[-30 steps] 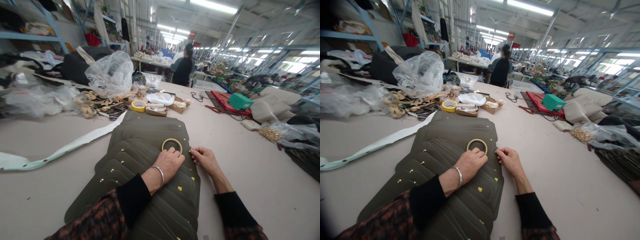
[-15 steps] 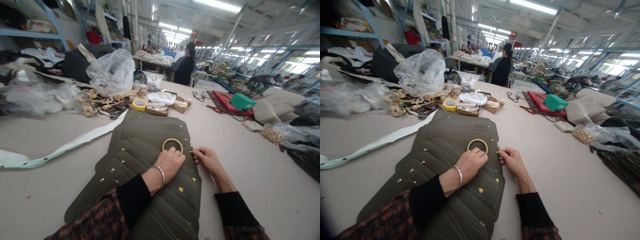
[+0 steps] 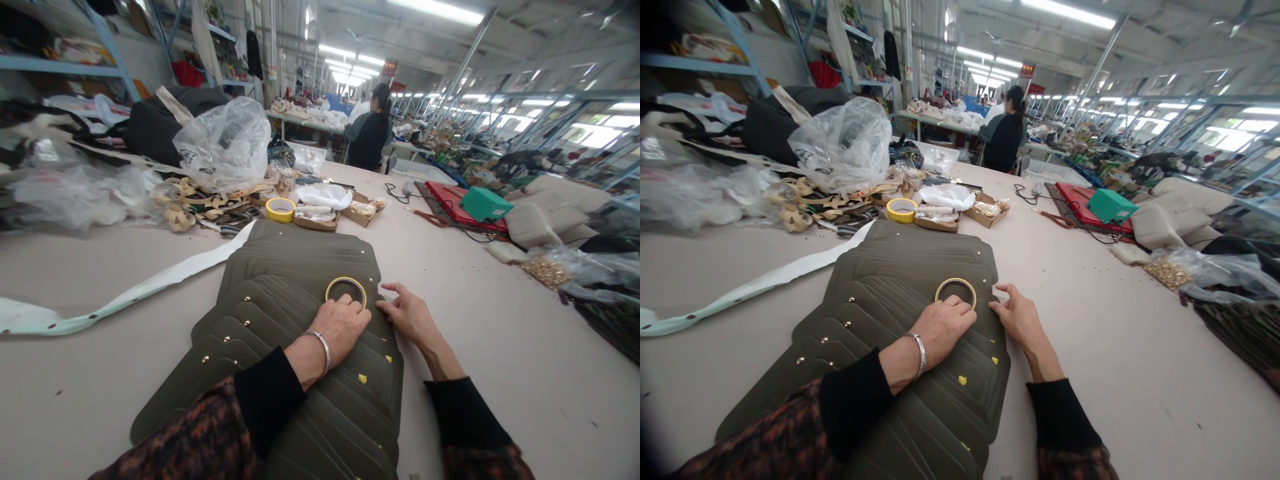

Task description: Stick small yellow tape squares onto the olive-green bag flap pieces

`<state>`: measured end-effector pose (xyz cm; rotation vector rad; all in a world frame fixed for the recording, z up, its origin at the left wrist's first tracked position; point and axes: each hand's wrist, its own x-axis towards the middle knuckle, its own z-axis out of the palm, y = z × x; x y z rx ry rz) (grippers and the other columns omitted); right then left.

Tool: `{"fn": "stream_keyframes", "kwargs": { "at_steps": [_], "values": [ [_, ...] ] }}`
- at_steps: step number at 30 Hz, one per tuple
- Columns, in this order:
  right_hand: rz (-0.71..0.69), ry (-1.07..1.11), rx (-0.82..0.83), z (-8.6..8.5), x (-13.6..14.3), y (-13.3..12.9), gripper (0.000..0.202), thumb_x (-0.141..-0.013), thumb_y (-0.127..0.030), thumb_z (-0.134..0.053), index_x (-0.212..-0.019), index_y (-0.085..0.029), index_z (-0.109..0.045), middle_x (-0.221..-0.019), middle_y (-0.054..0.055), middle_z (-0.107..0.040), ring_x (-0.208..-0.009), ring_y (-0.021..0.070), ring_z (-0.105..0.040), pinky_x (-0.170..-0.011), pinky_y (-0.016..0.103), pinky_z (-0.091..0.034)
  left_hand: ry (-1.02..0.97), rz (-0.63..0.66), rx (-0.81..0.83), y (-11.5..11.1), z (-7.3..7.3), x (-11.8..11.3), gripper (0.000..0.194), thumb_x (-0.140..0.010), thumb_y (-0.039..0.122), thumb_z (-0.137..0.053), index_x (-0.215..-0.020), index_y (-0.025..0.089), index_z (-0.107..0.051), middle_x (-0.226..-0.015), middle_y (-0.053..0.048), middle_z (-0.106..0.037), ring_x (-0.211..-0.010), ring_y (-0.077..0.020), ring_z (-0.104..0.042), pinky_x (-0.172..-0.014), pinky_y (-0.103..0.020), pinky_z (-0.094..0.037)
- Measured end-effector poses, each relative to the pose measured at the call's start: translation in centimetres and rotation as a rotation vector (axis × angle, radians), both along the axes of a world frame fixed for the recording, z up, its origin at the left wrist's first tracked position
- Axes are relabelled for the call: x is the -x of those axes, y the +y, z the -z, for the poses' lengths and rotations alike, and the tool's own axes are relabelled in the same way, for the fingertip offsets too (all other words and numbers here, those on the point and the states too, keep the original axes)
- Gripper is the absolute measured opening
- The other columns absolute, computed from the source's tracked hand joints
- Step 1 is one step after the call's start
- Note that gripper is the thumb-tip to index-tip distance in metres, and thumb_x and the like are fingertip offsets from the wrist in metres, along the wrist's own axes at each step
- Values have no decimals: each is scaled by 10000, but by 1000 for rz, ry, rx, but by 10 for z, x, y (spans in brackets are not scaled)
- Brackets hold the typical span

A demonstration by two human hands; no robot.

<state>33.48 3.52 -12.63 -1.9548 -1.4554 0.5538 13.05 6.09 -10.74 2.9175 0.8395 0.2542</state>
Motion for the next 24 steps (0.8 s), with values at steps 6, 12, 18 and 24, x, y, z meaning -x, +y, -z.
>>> {"fn": "stream_keyframes", "kwargs": {
  "at_steps": [6, 12, 18, 24],
  "values": [
    [-93, -245, -321, 3, -7, -20, 226, -870, -382, -537, -860, -195, -665, -816, 46, -707, -728, 180, -646, -713, 307, -495, -36, 19, -25, 2, 0, 2, 93, -943, 179, -444, -915, 177, -533, -954, -52, -586, -935, -227, -502, -688, -344, -492],
    [-298, -372, -236, 6, 0, -13, 210, -880, -232, -474, -889, -198, -681, -877, 65, -706, -812, 186, -651, -783, 323, -500, -26, 6, -48, 0, 1, 3, 149, -953, 173, -396, -929, 168, -543, -946, -81, -568, -921, -232, -494, -704, -350, -468],
    [-244, -351, -10, -6, 0, 5, 174, -804, -224, -535, -758, -199, -701, -755, 55, -727, -698, 185, -650, -645, 287, -466, -33, 1, -71, 1, -5, 5, 145, -924, 133, -400, -920, 166, -541, -865, -72, -575, -849, -235, -516, -749, -386, -445],
    [-338, -260, 152, -23, 12, -22, 179, -791, -234, -525, -713, -187, -679, -640, -3, -682, -584, 142, -597, -537, 240, -417, -75, 34, 24, 3, -13, 19, 121, -920, 125, -406, -942, 185, -509, -899, -40, -570, -762, -187, -541, -663, -307, -465]
  ]
}}
